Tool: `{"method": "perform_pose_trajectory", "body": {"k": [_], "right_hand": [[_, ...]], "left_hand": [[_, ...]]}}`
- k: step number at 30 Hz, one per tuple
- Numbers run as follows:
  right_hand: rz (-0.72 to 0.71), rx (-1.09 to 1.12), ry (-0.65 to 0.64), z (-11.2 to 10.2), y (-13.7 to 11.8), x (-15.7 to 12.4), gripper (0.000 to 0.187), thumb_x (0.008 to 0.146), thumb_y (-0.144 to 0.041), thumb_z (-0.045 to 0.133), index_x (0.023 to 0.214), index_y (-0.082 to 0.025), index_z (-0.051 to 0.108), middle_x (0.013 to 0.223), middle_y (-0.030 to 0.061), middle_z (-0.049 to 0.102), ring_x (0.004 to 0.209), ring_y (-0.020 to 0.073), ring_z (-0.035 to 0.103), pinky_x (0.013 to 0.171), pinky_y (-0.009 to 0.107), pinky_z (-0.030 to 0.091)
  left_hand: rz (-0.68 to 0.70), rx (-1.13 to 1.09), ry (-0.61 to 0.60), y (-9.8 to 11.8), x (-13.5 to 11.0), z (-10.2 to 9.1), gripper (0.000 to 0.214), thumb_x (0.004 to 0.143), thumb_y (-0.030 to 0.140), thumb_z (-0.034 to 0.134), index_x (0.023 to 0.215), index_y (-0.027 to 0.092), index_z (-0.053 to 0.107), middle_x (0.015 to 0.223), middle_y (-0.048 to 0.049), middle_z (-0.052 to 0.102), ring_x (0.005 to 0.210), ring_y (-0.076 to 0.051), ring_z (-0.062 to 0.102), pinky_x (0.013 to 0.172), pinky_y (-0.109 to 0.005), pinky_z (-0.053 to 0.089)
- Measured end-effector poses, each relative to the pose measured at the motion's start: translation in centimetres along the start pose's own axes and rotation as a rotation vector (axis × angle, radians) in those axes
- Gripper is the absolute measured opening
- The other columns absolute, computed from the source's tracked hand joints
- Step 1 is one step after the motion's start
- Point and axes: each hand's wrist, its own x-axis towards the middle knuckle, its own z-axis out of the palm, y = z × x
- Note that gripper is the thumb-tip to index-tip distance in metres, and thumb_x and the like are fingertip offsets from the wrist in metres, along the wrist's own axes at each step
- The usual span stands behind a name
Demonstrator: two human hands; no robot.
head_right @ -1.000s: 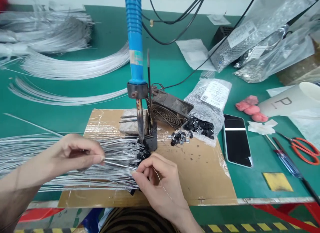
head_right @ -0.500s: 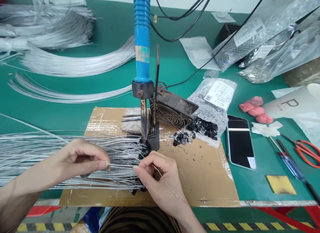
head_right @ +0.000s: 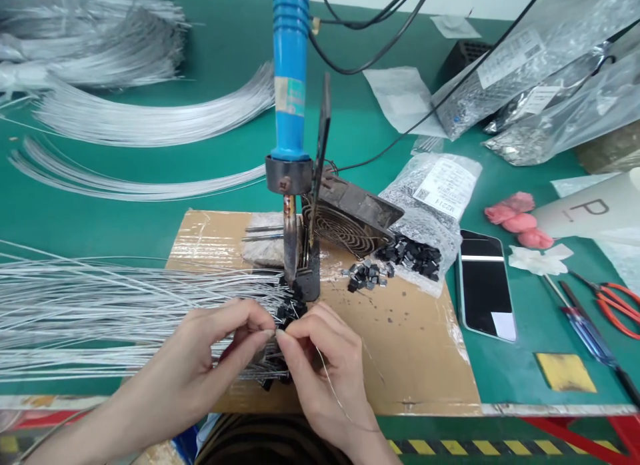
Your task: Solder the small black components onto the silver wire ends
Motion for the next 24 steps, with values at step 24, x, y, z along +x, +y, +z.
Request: {"method": "perform_pose_trajectory", "body": {"k": [24], "right_hand": [[0.383, 0.597, 0.161, 1.6, -0.4, -0.2, 0.014, 0.098, -0.030, 0.075, 0.103, -0.029, 0.088, 0.077, 0.0004, 0.068, 0.047, 0.0062, 0.062, 0.041, 0.013, 0.056]], "left_hand": [[-0.109, -0.361, 0.166, -0.5, 0.9, 0.6, 0.025, 0.102, 0.038, 0.061, 0.085, 0.021, 0.068, 0.071, 0.0008, 0.062, 0.065, -0.015, 0.050, 0.058, -0.027, 0.036]]}}
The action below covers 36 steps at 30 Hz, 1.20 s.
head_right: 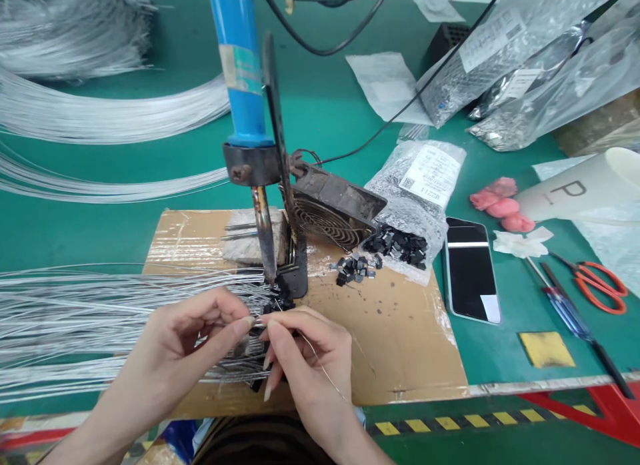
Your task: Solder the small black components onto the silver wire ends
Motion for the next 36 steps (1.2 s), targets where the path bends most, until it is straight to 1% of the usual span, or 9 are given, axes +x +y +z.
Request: {"method": "perform_pose_trajectory", "body": {"k": [4, 8, 11, 17, 23, 28, 36], "right_hand": [[0.017, 0.016, 0.002, 0.03, 0.00, -0.06, 0.014, 0.098, -0.031, 0.076, 0.105, -0.030, 0.088, 0.075, -0.0003, 0.067, 0.047, 0.0064, 0.063, 0.042, 0.014, 0.057], [0.026, 0.004, 0.010, 0.01, 0.07, 0.09, 0.014, 0.097, -0.031, 0.076, 0.104, -0.028, 0.088, 0.077, 0.0005, 0.068, 0.047, 0.0070, 0.064, 0.043, 0.015, 0.059], [0.008, 0.001, 0.018, 0.04, 0.08, 0.15, 0.014, 0.096, -0.032, 0.077, 0.100, -0.026, 0.089, 0.075, 0.0008, 0.067, 0.047, 0.0080, 0.063, 0.042, 0.017, 0.059], [0.019, 0.019, 0.016, 0.13, 0.04, -0.03, 0.014, 0.096, -0.032, 0.077, 0.103, -0.027, 0.089, 0.074, 0.0008, 0.068, 0.047, 0.0079, 0.063, 0.043, 0.017, 0.059], [0.045, 0.088, 0.020, 0.25, 0.20, -0.13, 0.013, 0.095, -0.032, 0.079, 0.101, -0.026, 0.088, 0.076, 0.0010, 0.070, 0.047, 0.0069, 0.064, 0.041, 0.015, 0.057], [0.084, 0.156, 0.021, 0.31, 0.49, 0.01, 0.011, 0.094, -0.032, 0.081, 0.098, -0.026, 0.088, 0.070, -0.0007, 0.069, 0.044, 0.0066, 0.062, 0.039, 0.014, 0.055], [0.115, 0.171, 0.023, 0.27, 0.53, -0.11, 0.013, 0.091, -0.035, 0.083, 0.093, -0.023, 0.087, 0.066, 0.0004, 0.072, 0.043, 0.0082, 0.061, 0.038, 0.016, 0.053]], "left_hand": [[0.018, 0.002, 0.015, -0.16, 0.00, 0.14, 0.026, 0.101, 0.039, 0.062, 0.085, 0.021, 0.070, 0.073, -0.0007, 0.066, 0.066, -0.015, 0.054, 0.057, -0.027, 0.036], [-0.011, -0.010, 0.016, -0.08, 0.10, 0.25, 0.025, 0.101, 0.039, 0.063, 0.086, 0.020, 0.070, 0.075, -0.0018, 0.068, 0.068, -0.016, 0.057, 0.059, -0.027, 0.038], [-0.006, -0.032, 0.020, 0.00, 0.16, 0.32, 0.023, 0.101, 0.037, 0.064, 0.085, 0.020, 0.069, 0.073, -0.0004, 0.067, 0.066, -0.015, 0.056, 0.058, -0.027, 0.038], [0.038, -0.045, 0.022, -0.39, 0.11, 0.38, 0.022, 0.102, 0.035, 0.063, 0.086, 0.021, 0.069, 0.071, 0.0007, 0.065, 0.063, -0.013, 0.055, 0.057, -0.026, 0.038], [0.057, -0.016, 0.030, -0.49, 0.04, 0.46, 0.024, 0.102, 0.038, 0.063, 0.085, 0.021, 0.067, 0.070, 0.0004, 0.066, 0.063, -0.014, 0.058, 0.057, -0.026, 0.041], [0.047, 0.064, 0.071, -0.76, -0.25, 0.63, 0.025, 0.103, 0.040, 0.061, 0.088, 0.021, 0.067, 0.074, -0.0024, 0.071, 0.069, -0.017, 0.064, 0.061, -0.028, 0.045], [0.035, 0.059, 0.096, -0.91, -0.41, 0.92, 0.025, 0.101, 0.040, 0.063, 0.085, 0.022, 0.066, 0.071, -0.0019, 0.069, 0.066, -0.017, 0.062, 0.058, -0.027, 0.045]]}}
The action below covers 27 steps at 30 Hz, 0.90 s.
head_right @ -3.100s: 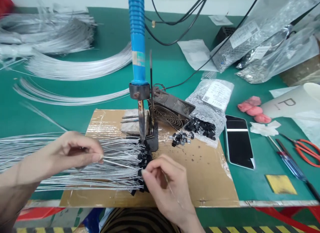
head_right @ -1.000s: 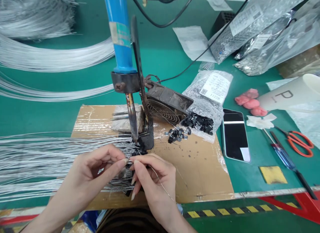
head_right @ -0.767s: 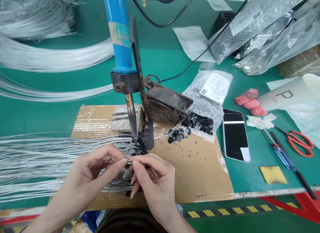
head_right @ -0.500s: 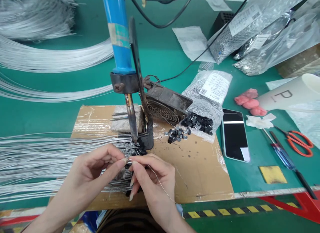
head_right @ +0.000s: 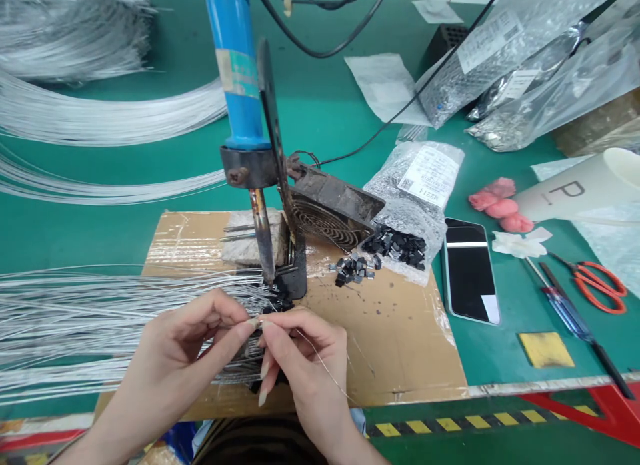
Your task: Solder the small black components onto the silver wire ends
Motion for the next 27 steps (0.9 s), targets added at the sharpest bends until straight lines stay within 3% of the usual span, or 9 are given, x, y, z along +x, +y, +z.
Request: {"method": "perform_pose_trajectory", "body": {"k": [14, 20, 27], "right_hand": [[0.153, 0.113, -0.045, -0.1, -1.1, 0.7, 0.017, 0.082, -0.035, 0.090, 0.079, -0.019, 0.086, 0.061, 0.0005, 0.071, 0.035, 0.0058, 0.056, 0.033, 0.013, 0.046], [0.114, 0.151, -0.060, 0.0, -0.8, 0.7, 0.014, 0.086, -0.035, 0.087, 0.088, -0.021, 0.088, 0.067, 0.0006, 0.073, 0.040, 0.0054, 0.059, 0.037, 0.012, 0.052], [0.122, 0.157, -0.030, 0.0, -0.5, 0.7, 0.015, 0.087, -0.035, 0.086, 0.084, -0.020, 0.087, 0.061, -0.0002, 0.071, 0.038, 0.0056, 0.060, 0.036, 0.011, 0.051]], "left_hand": [[-0.003, 0.005, -0.044, 0.2, -0.1, -0.2, 0.026, 0.102, 0.040, 0.061, 0.083, 0.022, 0.065, 0.066, 0.0009, 0.060, 0.061, -0.015, 0.053, 0.055, -0.026, 0.039], [0.025, -0.008, 0.005, 0.2, 0.0, 0.1, 0.026, 0.101, 0.039, 0.062, 0.083, 0.021, 0.067, 0.070, -0.0022, 0.070, 0.064, -0.017, 0.063, 0.057, -0.026, 0.045], [0.090, 0.025, 0.073, -0.2, -0.1, 0.7, 0.023, 0.103, 0.033, 0.061, 0.083, 0.022, 0.066, 0.067, 0.0001, 0.069, 0.059, -0.015, 0.062, 0.053, -0.025, 0.043]]}}
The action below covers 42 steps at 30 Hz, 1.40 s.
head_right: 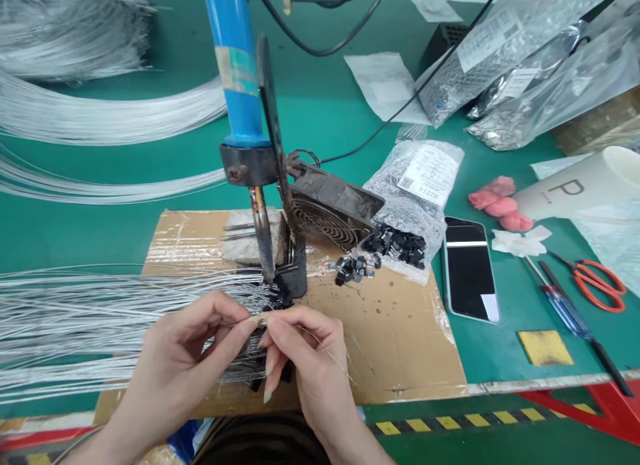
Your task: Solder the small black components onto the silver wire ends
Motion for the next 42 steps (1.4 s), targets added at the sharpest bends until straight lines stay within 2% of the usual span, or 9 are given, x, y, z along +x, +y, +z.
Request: {"method": "perform_pose_trajectory", "body": {"k": [8, 13, 19, 25, 32, 42], "right_hand": [[0.000, 0.042, 0.045, 0.5, 0.3, 0.0, 0.020, 0.086, -0.037, 0.087, 0.080, -0.017, 0.086, 0.058, -0.0010, 0.069, 0.035, 0.0037, 0.058, 0.035, 0.008, 0.048], [-0.034, 0.042, 0.063, 0.9, 0.5, -0.2, 0.022, 0.087, -0.038, 0.086, 0.078, -0.018, 0.085, 0.054, -0.0019, 0.067, 0.034, 0.0028, 0.054, 0.035, 0.008, 0.047], [-0.115, -0.031, 0.067, 0.5, 0.9, -0.3, 0.014, 0.090, -0.035, 0.083, 0.090, -0.021, 0.087, 0.067, 0.0002, 0.072, 0.041, 0.0056, 0.059, 0.036, 0.012, 0.054], [-0.117, -0.099, 0.021, -0.1, 0.3, -0.4, 0.022, 0.096, -0.040, 0.077, 0.104, -0.023, 0.087, 0.074, 0.0012, 0.072, 0.046, 0.0079, 0.064, 0.040, 0.016, 0.058], [-0.133, -0.183, 0.082, 0.2, 0.4, -0.4, 0.012, 0.090, -0.034, 0.085, 0.090, -0.022, 0.087, 0.061, -0.0031, 0.068, 0.042, 0.0070, 0.064, 0.042, 0.014, 0.057], [-0.107, -0.134, 0.053, 0.0, 0.3, -0.2, 0.013, 0.090, -0.034, 0.084, 0.090, -0.022, 0.086, 0.058, -0.0027, 0.070, 0.040, 0.0081, 0.063, 0.040, 0.015, 0.056]], "left_hand": [[0.087, 0.002, 0.071, -0.3, 0.0, 0.7, 0.020, 0.103, 0.027, 0.062, 0.083, 0.023, 0.066, 0.064, 0.0046, 0.059, 0.054, -0.011, 0.053, 0.051, -0.024, 0.041], [0.054, -0.077, 0.087, -0.3, -0.2, 1.1, 0.020, 0.103, 0.028, 0.063, 0.084, 0.022, 0.066, 0.066, 0.0040, 0.062, 0.056, -0.011, 0.055, 0.052, -0.023, 0.042], [-0.003, -0.201, 0.071, -0.2, 0.0, 1.2, 0.022, 0.101, 0.031, 0.065, 0.081, 0.022, 0.065, 0.063, 0.0048, 0.060, 0.053, -0.010, 0.051, 0.050, -0.022, 0.038], [-0.018, -0.227, 0.099, 0.1, 0.4, 0.9, 0.021, 0.099, 0.030, 0.069, 0.080, 0.022, 0.066, 0.062, 0.0056, 0.059, 0.052, -0.009, 0.046, 0.049, -0.020, 0.035], [0.024, -0.160, 0.100, -0.1, 0.3, 0.7, 0.016, 0.100, 0.026, 0.067, 0.085, 0.023, 0.069, 0.068, 0.0043, 0.062, 0.057, -0.010, 0.054, 0.051, -0.021, 0.039], [0.074, -0.060, 0.109, -0.2, -0.1, 0.7, 0.014, 0.100, 0.021, 0.066, 0.086, 0.022, 0.068, 0.071, 0.0023, 0.064, 0.062, -0.012, 0.060, 0.055, -0.022, 0.045]]}}
